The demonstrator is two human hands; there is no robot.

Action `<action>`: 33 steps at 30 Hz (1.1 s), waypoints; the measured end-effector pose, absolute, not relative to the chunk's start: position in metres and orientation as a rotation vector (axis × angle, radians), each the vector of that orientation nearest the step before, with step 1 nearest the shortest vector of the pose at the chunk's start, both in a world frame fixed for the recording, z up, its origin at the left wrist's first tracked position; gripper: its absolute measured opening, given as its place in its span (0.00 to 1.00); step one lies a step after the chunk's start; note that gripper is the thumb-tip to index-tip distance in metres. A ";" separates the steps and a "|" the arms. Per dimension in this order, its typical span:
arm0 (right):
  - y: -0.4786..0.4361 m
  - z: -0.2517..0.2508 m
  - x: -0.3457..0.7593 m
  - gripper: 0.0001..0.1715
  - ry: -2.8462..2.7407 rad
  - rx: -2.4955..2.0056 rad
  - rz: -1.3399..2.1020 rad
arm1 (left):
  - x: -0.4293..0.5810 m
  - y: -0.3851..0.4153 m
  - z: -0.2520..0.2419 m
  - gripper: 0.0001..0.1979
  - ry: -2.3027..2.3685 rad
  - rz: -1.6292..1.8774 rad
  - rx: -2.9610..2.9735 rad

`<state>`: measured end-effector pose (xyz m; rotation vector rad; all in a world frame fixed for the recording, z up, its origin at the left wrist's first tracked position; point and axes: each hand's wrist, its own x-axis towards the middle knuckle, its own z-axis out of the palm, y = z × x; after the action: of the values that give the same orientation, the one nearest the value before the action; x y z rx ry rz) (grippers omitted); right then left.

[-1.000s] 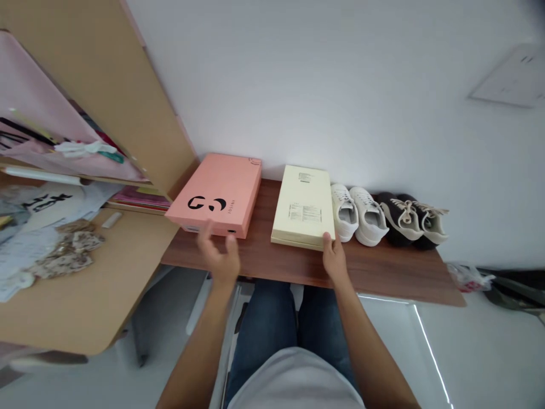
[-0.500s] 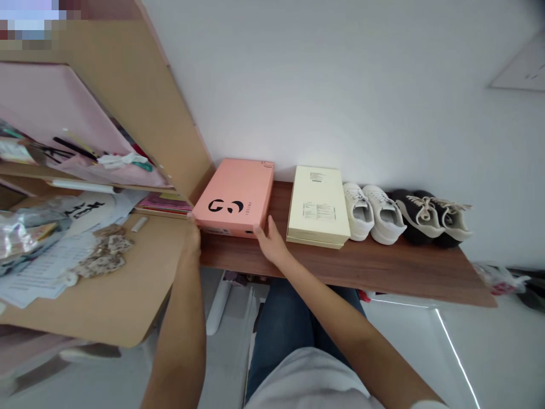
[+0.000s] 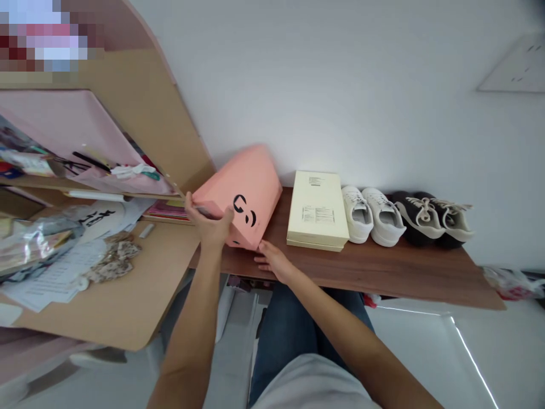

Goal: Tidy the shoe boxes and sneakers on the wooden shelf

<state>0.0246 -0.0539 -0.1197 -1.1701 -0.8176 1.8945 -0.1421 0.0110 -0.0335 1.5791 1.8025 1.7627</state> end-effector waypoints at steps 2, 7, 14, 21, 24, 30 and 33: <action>-0.083 -0.123 0.051 0.34 -0.897 -1.114 1.969 | -0.134 0.000 -0.023 0.53 1.801 1.707 1.848; -0.155 -0.135 0.126 0.32 -0.832 -1.076 2.093 | -0.130 -0.005 -0.044 0.32 1.631 1.289 2.357; -0.214 -0.161 0.183 0.29 -0.593 -1.200 2.057 | -0.139 0.012 -0.115 0.22 1.403 0.926 2.742; -0.212 -0.152 0.196 0.30 -0.661 -1.304 1.897 | -0.122 -0.003 -0.109 0.29 1.434 0.544 3.118; -0.197 -0.126 0.237 0.29 -0.854 -1.328 1.550 | -0.099 -0.025 -0.089 0.30 1.465 0.665 3.028; -0.125 -0.092 0.344 0.28 -1.109 -1.737 0.402 | 0.068 -0.079 -0.072 0.29 1.104 1.002 2.517; -0.078 -0.097 0.357 0.28 -1.255 -1.884 0.179 | 0.177 -0.071 -0.073 0.34 1.117 0.714 2.348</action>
<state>0.3573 -0.0778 -0.0970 -1.8844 -1.2553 0.1787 0.1769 -0.0715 -0.0727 2.3480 1.1165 0.7137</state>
